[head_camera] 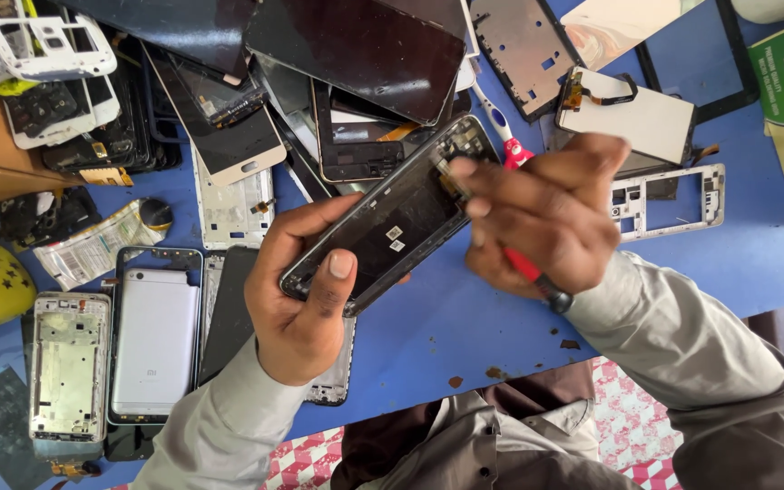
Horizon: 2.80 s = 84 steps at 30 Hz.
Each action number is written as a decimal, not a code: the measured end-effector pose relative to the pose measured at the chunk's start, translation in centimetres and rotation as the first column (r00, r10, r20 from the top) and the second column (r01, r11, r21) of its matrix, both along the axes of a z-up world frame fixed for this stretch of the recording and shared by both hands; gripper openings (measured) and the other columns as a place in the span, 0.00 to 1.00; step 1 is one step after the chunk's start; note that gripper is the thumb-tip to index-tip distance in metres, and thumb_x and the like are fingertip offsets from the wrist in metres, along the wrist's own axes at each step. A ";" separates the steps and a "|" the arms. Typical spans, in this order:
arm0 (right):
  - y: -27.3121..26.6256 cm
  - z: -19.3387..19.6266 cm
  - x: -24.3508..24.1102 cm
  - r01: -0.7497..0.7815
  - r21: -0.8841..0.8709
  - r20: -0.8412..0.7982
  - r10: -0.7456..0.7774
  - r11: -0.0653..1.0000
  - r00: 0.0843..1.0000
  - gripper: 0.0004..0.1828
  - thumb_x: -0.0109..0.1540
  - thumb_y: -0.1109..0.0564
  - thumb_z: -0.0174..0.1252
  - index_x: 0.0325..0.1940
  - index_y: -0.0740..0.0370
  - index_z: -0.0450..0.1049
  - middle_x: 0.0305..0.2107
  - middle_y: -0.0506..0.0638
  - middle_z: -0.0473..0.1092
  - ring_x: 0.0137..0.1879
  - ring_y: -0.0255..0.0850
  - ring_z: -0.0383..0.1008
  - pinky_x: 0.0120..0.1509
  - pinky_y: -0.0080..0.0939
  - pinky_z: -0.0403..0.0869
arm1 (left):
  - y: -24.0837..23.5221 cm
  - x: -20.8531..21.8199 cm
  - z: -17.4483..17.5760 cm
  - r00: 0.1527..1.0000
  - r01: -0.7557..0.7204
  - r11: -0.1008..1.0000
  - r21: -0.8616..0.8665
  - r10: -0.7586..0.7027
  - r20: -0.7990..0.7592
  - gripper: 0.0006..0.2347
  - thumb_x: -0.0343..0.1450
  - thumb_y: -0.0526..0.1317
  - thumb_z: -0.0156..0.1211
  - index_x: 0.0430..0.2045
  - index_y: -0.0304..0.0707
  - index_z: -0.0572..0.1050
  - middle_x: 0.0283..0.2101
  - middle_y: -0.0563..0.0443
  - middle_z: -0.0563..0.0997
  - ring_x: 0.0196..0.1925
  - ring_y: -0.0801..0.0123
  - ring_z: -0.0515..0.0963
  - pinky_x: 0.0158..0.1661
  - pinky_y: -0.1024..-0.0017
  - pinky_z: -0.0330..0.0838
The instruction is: The person disassembles a smartphone by using a screwdriver to remove screws and pry open the casing. They then use a toothbrush to clean the internal components and continue to manipulate the phone's parts with the screwdriver.
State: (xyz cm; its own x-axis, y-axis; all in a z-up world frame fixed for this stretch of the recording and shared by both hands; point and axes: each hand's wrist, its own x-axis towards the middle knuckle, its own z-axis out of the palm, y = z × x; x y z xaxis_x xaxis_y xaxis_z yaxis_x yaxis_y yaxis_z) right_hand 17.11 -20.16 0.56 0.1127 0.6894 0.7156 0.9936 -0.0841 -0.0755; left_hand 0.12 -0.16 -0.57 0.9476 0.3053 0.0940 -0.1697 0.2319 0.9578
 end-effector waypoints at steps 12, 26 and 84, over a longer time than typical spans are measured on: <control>0.6 0.4 -0.5 0.024 -0.014 -0.028 -0.024 1.000 0.999 0.13 0.58 0.62 0.68 0.44 0.57 0.74 0.49 0.51 0.80 0.47 0.44 0.66 0.68 0.39 0.58 | 0.3 0.4 -1.5 0.983 0.164 0.949 -0.268 -0.135 0.125 0.48 0.64 0.71 0.55 0.71 0.28 0.58 0.62 0.35 0.74 0.56 0.56 0.82 0.51 0.61 0.85; 0.5 -0.8 -2.3 -0.227 0.028 -0.007 0.227 0.973 0.974 0.14 0.65 0.55 0.69 0.53 0.49 0.73 0.53 0.43 0.77 0.50 0.33 0.69 0.57 0.49 0.57 | -0.1 0.0 -1.2 0.982 0.176 0.955 -0.237 -0.154 0.110 0.44 0.70 0.70 0.50 0.70 0.28 0.61 0.64 0.38 0.73 0.64 0.57 0.77 0.64 0.59 0.77; 1.6 -1.5 -1.4 -0.402 0.071 -0.063 0.407 0.913 0.911 0.15 0.66 0.56 0.69 0.51 0.59 0.70 0.53 0.57 0.76 0.47 0.44 0.75 0.50 0.46 0.68 | 0.0 0.5 -0.4 0.976 0.211 0.968 0.136 -0.216 0.029 0.37 0.81 0.65 0.32 0.68 0.24 0.65 0.65 0.37 0.74 0.64 0.61 0.78 0.65 0.69 0.74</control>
